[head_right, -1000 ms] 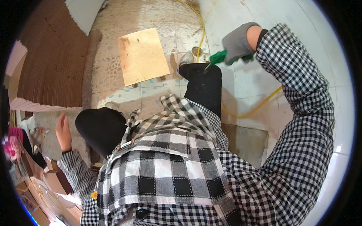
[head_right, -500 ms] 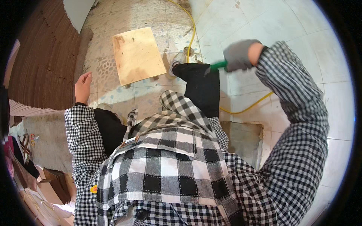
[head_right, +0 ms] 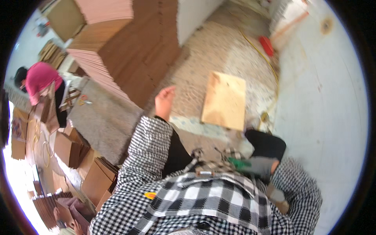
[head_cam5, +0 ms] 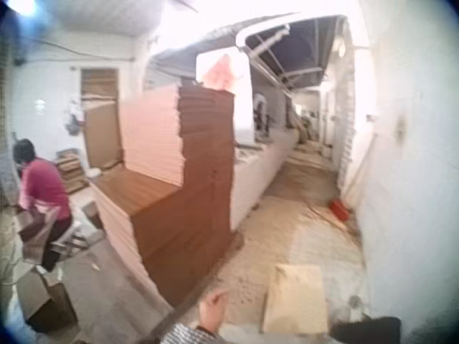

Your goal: The person sits on the floor and repeatedly picks up rectangular wooden panels from a stack. They spray each panel with a handheld spray gun, then place it on a growing pile. The process is repeated continuously throughout the clip.

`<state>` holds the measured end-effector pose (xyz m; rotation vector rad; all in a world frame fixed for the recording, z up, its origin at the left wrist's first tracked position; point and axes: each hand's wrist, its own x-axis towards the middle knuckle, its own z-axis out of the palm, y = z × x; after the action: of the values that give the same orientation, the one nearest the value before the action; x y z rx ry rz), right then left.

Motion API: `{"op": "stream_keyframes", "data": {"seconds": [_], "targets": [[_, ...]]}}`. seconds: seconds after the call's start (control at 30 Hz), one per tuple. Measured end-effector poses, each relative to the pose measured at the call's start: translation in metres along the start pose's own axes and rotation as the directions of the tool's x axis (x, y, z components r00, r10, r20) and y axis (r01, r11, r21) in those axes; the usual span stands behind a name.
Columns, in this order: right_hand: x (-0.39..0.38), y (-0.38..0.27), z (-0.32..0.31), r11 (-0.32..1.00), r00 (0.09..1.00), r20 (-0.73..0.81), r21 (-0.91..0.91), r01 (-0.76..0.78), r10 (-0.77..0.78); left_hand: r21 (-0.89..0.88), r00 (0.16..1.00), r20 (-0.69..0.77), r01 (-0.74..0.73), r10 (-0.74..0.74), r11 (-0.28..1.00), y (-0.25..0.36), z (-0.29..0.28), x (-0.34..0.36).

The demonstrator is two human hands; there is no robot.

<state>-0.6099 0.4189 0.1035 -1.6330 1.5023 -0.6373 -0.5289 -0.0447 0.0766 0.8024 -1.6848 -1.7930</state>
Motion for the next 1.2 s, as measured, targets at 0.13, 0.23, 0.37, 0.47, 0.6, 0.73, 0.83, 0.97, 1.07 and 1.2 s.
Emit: {"op": "stream_keyframes", "data": {"seconds": [0.13, 0.23, 0.37, 0.47, 0.6, 0.73, 0.83, 0.97, 1.07, 1.2], "targets": [[0.053, -0.041, -0.039, 0.786, 0.672, 0.414, -0.240, -0.570, 0.614, -0.139, 0.988, -0.141, -0.084, 0.064, 0.987, 0.030, -0.051, -0.013], [0.094, -0.038, -0.091, 0.781, 0.707, 0.350, -0.399, -0.481, 0.614, -0.316, 0.959, -0.282, -0.093, 0.001, 0.944, 0.076, -0.109, -0.014], [0.207, -0.066, -0.171, 0.826, 0.871, 0.065, -0.361, -0.434, 0.486, -0.327, 0.889, -0.458, -0.182, 0.012, 0.927, 0.114, -0.207, 0.012], [0.307, -0.103, -0.221, 0.935, 0.941, -0.059, 0.150, -0.323, 0.334, -0.409, 0.904, -0.425, -0.143, -0.050, 0.901, 0.150, -0.255, 0.038], [0.420, -0.088, -0.258, 0.945, 0.928, -0.341, 0.326, -0.035, 0.152, -0.530, 0.937, -0.294, 0.007, -0.191, 0.848, 0.188, -0.263, 0.078], [0.505, -0.085, -0.264, 0.839, 0.852, -0.486, 0.532, 0.112, 0.194, -0.536, 0.954, -0.224, 0.051, -0.200, 0.843, 0.218, -0.263, 0.091], [0.543, -0.085, -0.264, 0.863, 0.822, -0.535, 0.492, 0.116, 0.194, -0.517, 0.945, -0.252, 0.049, -0.206, 0.855, 0.229, -0.265, 0.101], [0.570, -0.082, -0.264, 0.855, 0.782, -0.565, 0.512, 0.081, 0.265, -0.490, 0.944, -0.246, 0.074, -0.219, 0.868, 0.236, -0.265, 0.112], [0.576, -0.084, -0.260, 0.865, 0.716, -0.624, 0.499, 0.057, 0.313, -0.472, 0.956, -0.201, 0.097, -0.214, 0.876, 0.240, -0.263, 0.114], [0.570, -0.077, -0.261, 0.890, 0.719, -0.623, 0.456, 0.013, 0.308, -0.403, 0.970, -0.130, 0.139, -0.206, 0.905, 0.248, -0.252, 0.107]]}}
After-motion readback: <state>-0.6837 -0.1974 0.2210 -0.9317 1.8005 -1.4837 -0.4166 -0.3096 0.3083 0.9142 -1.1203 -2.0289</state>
